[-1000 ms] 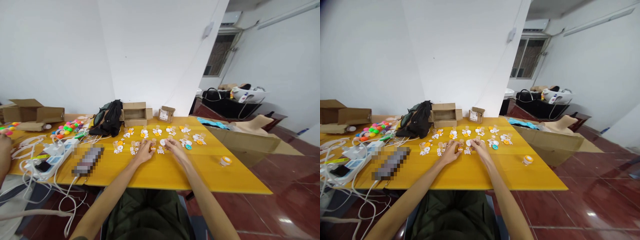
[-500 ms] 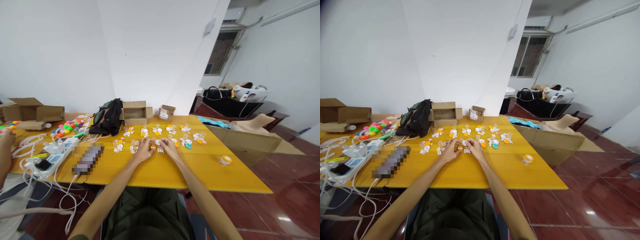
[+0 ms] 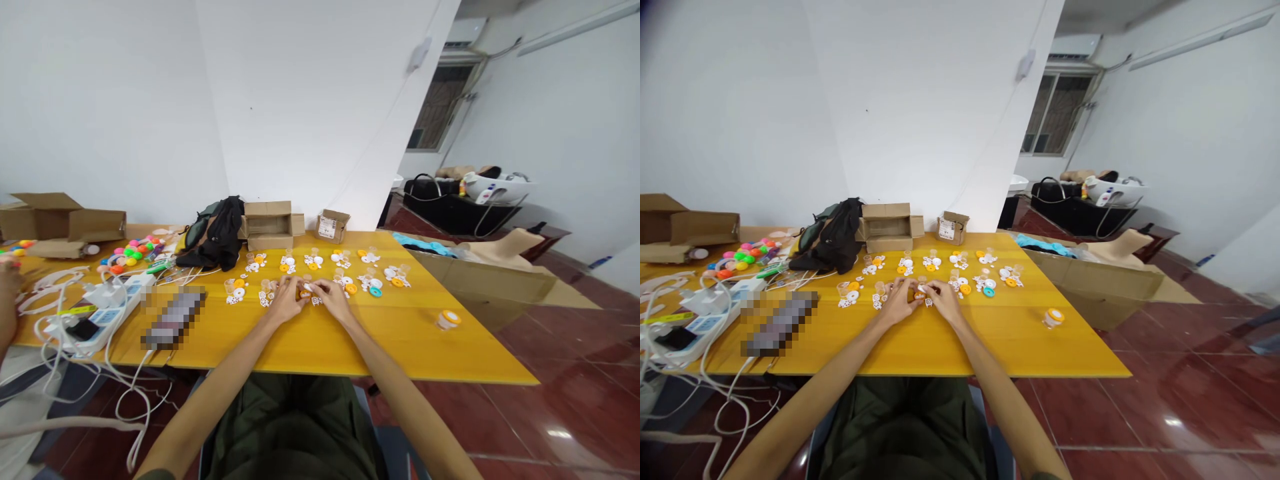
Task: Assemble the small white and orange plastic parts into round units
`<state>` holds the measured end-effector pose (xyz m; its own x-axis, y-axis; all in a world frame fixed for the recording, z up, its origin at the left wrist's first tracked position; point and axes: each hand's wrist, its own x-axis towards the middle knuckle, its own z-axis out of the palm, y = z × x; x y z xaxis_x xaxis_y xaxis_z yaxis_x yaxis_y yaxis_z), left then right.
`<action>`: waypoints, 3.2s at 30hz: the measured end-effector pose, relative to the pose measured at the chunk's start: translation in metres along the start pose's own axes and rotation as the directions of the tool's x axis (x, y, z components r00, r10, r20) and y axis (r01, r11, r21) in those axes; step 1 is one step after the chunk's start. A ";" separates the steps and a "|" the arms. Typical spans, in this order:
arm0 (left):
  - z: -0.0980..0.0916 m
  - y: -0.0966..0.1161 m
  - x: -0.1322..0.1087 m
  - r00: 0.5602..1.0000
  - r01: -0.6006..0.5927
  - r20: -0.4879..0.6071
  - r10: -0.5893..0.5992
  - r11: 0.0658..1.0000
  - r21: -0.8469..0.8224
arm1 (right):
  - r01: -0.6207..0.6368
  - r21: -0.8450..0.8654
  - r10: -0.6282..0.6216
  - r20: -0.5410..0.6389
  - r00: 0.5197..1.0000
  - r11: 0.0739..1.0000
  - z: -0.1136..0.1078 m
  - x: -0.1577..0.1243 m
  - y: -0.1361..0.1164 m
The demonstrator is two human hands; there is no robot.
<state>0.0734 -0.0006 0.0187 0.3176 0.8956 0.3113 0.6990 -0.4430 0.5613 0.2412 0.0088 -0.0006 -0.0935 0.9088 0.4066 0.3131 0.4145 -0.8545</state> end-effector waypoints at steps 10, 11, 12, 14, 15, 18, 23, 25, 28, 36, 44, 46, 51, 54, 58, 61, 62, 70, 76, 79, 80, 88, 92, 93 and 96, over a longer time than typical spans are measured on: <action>-0.002 0.003 0.000 1.000 -0.001 0.016 0.001 1.000 0.003 | 0.030 -0.068 -0.030 0.003 1.000 0.997 0.001 0.000 -0.002; -0.002 0.004 0.000 1.000 -0.002 0.017 0.002 1.000 0.003 | 0.036 -0.068 -0.036 0.008 0.999 0.997 0.001 0.000 -0.002; -0.002 0.004 0.000 1.000 -0.003 0.016 0.003 1.000 0.003 | 0.042 -0.066 -0.042 0.011 0.999 0.997 0.001 0.000 -0.002; -0.002 0.004 0.000 1.000 -0.007 0.016 0.007 1.000 0.002 | 0.051 -0.064 -0.050 0.014 0.999 0.997 0.001 0.000 -0.002; -0.003 0.004 0.000 1.000 -0.009 0.017 0.009 1.000 0.001 | 0.054 -0.065 -0.053 0.014 0.999 0.996 0.001 0.000 -0.002; -0.003 0.004 0.000 1.000 -0.015 0.016 0.015 1.000 -0.008 | 0.065 -0.086 -0.064 0.012 0.998 0.994 0.001 0.000 -0.001; -0.003 0.004 0.000 1.000 -0.017 0.005 0.017 1.000 -0.016 | 0.128 -0.157 -0.126 0.022 0.992 0.979 0.001 -0.001 0.000; -0.003 0.004 0.000 1.000 -0.017 0.009 0.017 1.000 -0.010 | 0.162 -0.207 -0.158 0.034 0.987 0.965 0.001 -0.002 0.000; -0.003 0.003 0.000 1.000 -0.017 0.013 0.017 1.000 -0.014 | 0.224 -0.292 -0.217 0.057 0.975 0.930 0.001 -0.005 -0.001; -0.002 0.002 0.000 0.999 -0.022 0.025 0.022 1.000 -0.020 | 0.354 -0.464 -0.316 0.159 0.935 0.812 0.003 -0.010 0.000; -0.001 0.001 0.000 0.999 -0.028 0.014 0.028 0.999 -0.021 | 0.394 -0.511 -0.352 0.182 0.918 0.764 0.002 -0.015 -0.003; -0.001 0.001 0.000 1.000 -0.025 0.015 0.025 0.999 -0.019 | 0.389 -0.503 -0.349 0.178 0.920 0.772 0.001 -0.015 -0.003; -0.002 0.002 0.000 0.999 -0.022 0.036 0.022 1.000 -0.013 | 0.378 -0.478 -0.330 0.184 0.926 0.793 0.001 -0.015 0.000; -0.002 0.002 0.000 0.999 -0.021 0.028 0.022 1.000 -0.018 | 0.371 -0.463 -0.322 0.185 0.928 0.805 0.001 -0.014 0.000; -0.002 0.002 0.000 0.999 -0.030 0.019 0.030 0.999 -0.028 | 0.367 -0.435 -0.320 0.180 0.930 0.822 0.002 -0.013 0.001; -0.003 0.003 0.000 0.999 -0.031 0.018 0.032 0.999 -0.033 | 0.356 -0.406 -0.313 0.171 0.934 0.841 0.002 -0.012 0.002; -0.003 0.003 0.000 0.999 -0.030 0.019 0.031 0.999 -0.032 | 0.349 -0.399 -0.306 0.169 0.937 0.848 0.002 -0.012 0.003; -0.001 -0.002 0.000 0.998 -0.063 0.006 0.064 0.995 -0.076 | 0.281 -0.361 -0.245 0.143 0.959 0.889 0.002 -0.008 0.008; 0.003 -0.008 0.001 0.996 -0.091 -0.026 0.089 0.991 -0.100 | 0.268 -0.361 -0.220 0.170 0.961 0.893 0.003 -0.008 0.006; 0.004 -0.011 0.001 0.994 -0.102 -0.035 0.099 0.989 -0.107 | 0.255 -0.370 -0.203 0.175 0.963 0.893 0.004 -0.007 0.004; 0.005 -0.011 0.001 0.994 -0.107 -0.037 0.104 0.988 -0.112 | 0.251 -0.375 -0.198 0.174 0.965 0.892 0.004 -0.007 0.004; 0.003 -0.010 0.001 0.995 -0.099 -0.035 0.095 0.987 -0.130 | 0.221 -0.457 -0.182 0.129 0.975 0.862 0.007 -0.005 0.004; 0.002 -0.007 0.001 0.996 -0.082 -0.028 0.079 0.990 -0.115 | 0.199 -0.495 -0.158 0.123 0.980 0.846 0.008 -0.006 0.003; 0.002 -0.006 0.001 0.997 -0.081 -0.026 0.079 0.991 -0.109 | 0.190 -0.504 -0.148 0.123 0.981 0.843 0.008 -0.006 0.002; 0.001 -0.004 0.001 0.997 -0.078 -0.018 0.077 0.993 -0.086 | 0.173 -0.517 -0.126 0.126 0.984 0.838 0.008 -0.006 0.000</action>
<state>0.0711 0.0019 0.0159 0.3584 0.8582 0.3674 0.6145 -0.5131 0.5992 0.2342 0.0039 -0.0061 -0.2502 0.8481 0.4670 0.7349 0.4804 -0.4787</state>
